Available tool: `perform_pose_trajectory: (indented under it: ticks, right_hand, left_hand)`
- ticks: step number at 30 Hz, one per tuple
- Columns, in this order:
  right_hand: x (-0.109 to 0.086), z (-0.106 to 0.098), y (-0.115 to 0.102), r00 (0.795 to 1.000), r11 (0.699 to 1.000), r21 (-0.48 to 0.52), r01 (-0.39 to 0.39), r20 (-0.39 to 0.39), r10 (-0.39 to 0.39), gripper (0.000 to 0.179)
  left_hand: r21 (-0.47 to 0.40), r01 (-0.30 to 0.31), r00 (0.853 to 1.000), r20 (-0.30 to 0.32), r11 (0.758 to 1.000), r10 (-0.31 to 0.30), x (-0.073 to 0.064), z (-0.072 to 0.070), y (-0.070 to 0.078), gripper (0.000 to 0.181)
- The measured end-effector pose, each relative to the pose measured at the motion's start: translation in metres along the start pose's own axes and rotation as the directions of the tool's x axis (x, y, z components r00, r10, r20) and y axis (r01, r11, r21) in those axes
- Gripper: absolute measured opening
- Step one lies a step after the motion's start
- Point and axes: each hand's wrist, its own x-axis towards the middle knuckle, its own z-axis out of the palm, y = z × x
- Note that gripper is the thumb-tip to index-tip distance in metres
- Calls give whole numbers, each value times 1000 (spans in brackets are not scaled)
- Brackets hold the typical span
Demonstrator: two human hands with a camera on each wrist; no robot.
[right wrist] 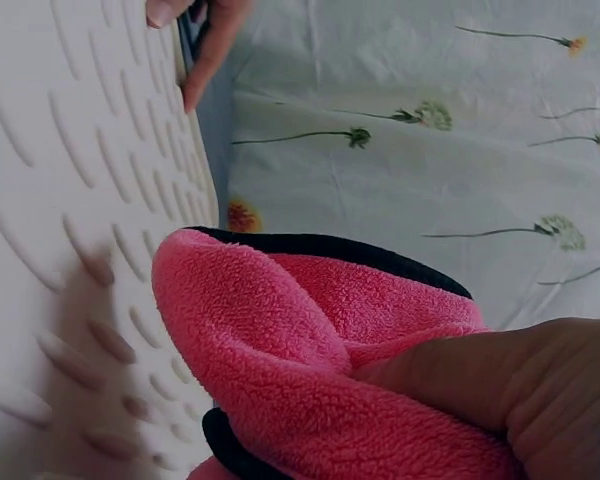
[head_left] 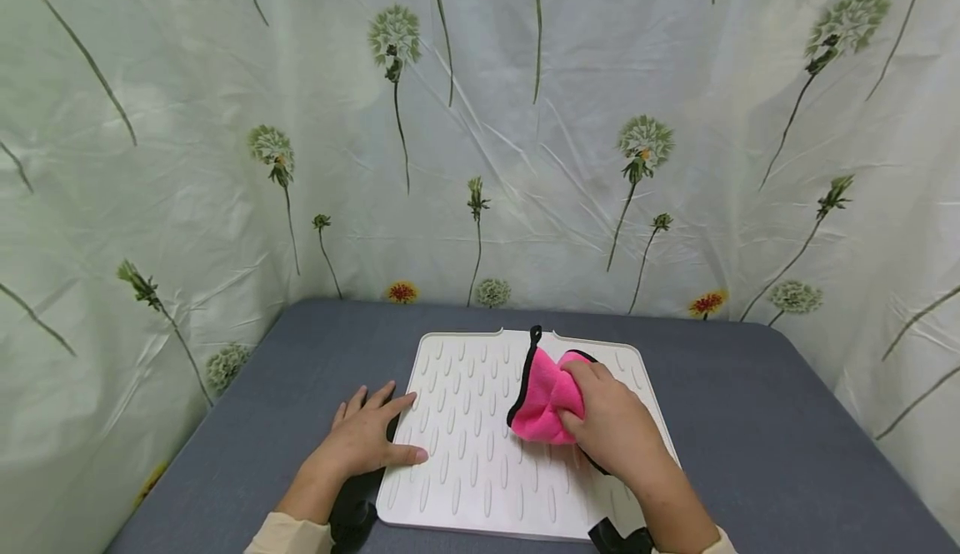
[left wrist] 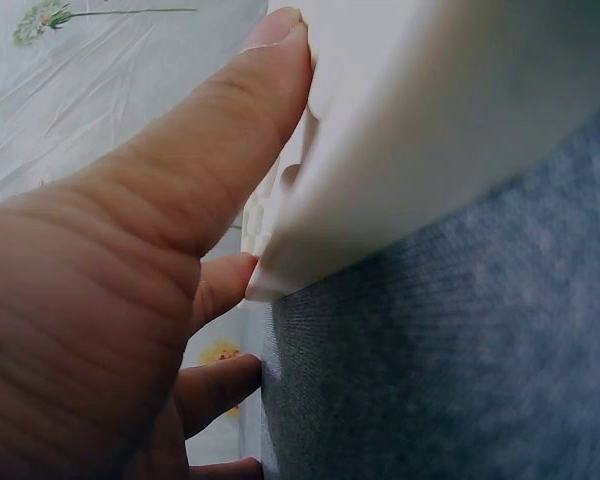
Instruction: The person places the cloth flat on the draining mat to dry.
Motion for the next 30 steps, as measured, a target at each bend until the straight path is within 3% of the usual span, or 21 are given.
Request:
perform_pose_trajectory:
  ticks: [23, 30]
  right_hand:
    - [3, 29, -8, 999, 997, 64, 49, 6, -49, 56]
    - [3, 35, -5, 998, 996, 80, 28, 62, -33, 55]
  left_hand:
    - [26, 3, 1000, -5, 1000, -3, 0, 0, 0, 100]
    - [26, 3, 1000, -10, 1000, -3, 0, 1, 1, 100]
